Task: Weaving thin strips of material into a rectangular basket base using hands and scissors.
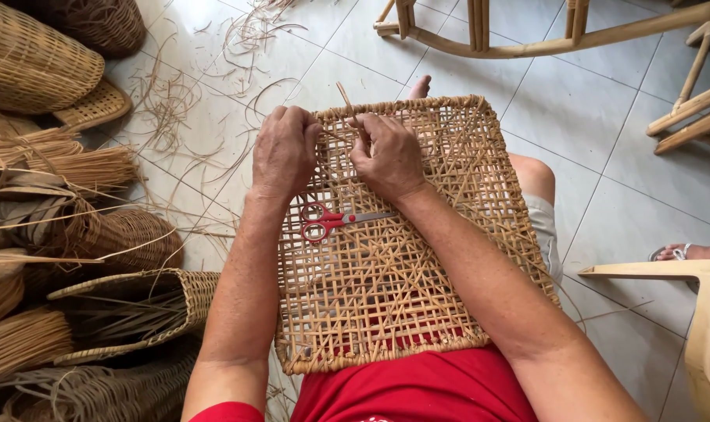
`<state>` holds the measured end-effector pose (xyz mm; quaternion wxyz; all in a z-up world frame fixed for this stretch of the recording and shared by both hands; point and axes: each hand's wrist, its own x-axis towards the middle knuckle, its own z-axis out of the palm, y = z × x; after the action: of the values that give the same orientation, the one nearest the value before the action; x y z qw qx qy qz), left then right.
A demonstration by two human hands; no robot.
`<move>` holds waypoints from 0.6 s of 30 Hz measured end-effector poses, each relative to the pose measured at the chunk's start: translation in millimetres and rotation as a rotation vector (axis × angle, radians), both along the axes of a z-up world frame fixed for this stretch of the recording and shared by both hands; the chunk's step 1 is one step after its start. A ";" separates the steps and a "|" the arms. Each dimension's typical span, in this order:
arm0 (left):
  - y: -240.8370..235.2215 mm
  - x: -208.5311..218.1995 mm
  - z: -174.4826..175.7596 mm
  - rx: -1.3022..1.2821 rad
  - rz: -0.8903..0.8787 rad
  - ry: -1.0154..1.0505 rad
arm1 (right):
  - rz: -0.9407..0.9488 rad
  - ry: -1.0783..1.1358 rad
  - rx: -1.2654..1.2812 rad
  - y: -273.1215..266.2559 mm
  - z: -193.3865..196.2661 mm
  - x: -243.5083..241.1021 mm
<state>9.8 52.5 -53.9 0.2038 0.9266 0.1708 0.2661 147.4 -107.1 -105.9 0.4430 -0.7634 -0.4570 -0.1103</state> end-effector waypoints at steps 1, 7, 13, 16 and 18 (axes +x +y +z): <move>-1.3 -0.2 -0.2 0.003 -0.003 0.001 | -0.003 0.001 0.003 -0.8 1.3 -1.5; -6.0 3.0 2.8 0.041 0.029 -0.026 | 0.020 0.015 -0.027 -5.9 12.5 -7.2; -4.1 4.7 -1.9 0.040 0.033 -0.051 | -0.002 0.022 -0.043 -10.8 14.7 -9.2; -6.2 2.7 -0.2 0.017 0.040 -0.041 | 0.002 0.045 -0.041 -12.3 11.8 -7.4; -8.6 1.1 7.1 0.041 0.029 0.004 | 0.014 0.106 0.008 -13.0 7.0 -5.1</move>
<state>10.9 43.8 -46.8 0.1806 0.9284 0.1790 0.2708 142.3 -120.1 -98.9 0.4705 -0.7632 -0.4375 -0.0685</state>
